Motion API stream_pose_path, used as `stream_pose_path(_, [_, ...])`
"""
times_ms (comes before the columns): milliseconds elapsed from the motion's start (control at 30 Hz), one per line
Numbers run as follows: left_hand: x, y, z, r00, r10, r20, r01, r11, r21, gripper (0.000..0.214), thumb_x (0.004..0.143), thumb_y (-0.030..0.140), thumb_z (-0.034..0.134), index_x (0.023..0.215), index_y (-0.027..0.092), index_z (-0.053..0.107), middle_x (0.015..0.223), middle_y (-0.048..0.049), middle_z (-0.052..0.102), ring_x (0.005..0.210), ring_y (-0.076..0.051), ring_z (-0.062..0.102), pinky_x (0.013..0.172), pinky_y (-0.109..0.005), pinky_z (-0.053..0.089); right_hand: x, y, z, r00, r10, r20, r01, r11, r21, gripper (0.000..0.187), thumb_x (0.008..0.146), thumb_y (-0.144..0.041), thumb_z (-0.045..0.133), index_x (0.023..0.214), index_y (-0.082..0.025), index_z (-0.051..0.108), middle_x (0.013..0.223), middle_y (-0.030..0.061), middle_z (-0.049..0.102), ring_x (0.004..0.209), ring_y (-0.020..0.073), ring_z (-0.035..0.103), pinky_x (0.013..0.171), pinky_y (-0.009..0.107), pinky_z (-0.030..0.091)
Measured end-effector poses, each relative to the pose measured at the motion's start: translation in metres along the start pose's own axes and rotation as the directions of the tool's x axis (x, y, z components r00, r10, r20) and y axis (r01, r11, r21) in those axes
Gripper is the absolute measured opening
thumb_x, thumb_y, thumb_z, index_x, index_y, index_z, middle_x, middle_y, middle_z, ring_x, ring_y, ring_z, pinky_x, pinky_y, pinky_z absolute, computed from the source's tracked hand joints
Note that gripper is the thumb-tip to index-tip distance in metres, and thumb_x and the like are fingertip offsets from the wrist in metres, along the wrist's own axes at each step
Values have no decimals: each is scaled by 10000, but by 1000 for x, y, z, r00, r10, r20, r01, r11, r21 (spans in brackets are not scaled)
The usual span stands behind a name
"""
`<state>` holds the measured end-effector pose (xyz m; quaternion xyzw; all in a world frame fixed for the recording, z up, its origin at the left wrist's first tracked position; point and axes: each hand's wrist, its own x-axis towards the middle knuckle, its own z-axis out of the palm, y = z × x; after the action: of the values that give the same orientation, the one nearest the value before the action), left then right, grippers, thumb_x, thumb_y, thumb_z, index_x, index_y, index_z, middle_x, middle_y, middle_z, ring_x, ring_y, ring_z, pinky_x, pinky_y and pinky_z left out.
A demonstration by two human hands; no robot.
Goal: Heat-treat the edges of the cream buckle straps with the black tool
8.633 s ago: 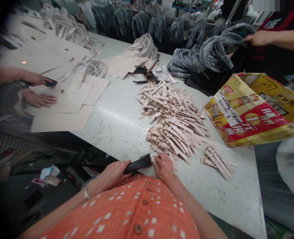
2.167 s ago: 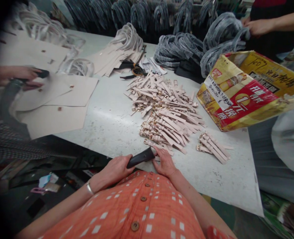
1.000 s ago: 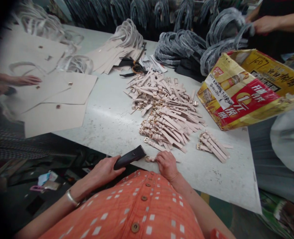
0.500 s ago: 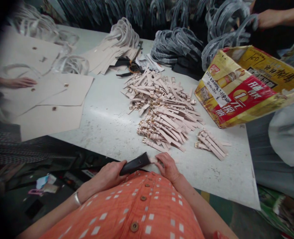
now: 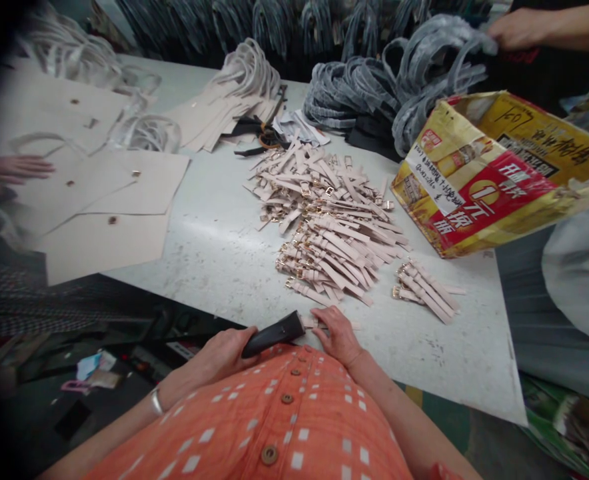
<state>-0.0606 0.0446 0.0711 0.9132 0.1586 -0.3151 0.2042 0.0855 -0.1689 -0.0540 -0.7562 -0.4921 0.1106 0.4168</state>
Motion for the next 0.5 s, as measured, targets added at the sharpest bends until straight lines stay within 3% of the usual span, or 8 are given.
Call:
stream_pose_path(367, [0,1,2,999,-35,-1,35,998,49,338,795,501,442,946,220,553,870,-85,669,842,-242,641,663,-291,436,1,-4,-2,999,38,-3,-38,999,7,504,839,-275,542,1311,-216,377,925,74,599,847,210,544,766,390,488])
stream_pose_path(500, [9,13,1,999,25,-47,-23,999,43,302,805,466,442,938,217,549,853,-86,669,834,-234,641,677,-294,441,1,-2,-1,999,35,-7,-35,999,14,507,820,-238,545,1303,-215,393,925,75,600,848,209,549,759,384,493])
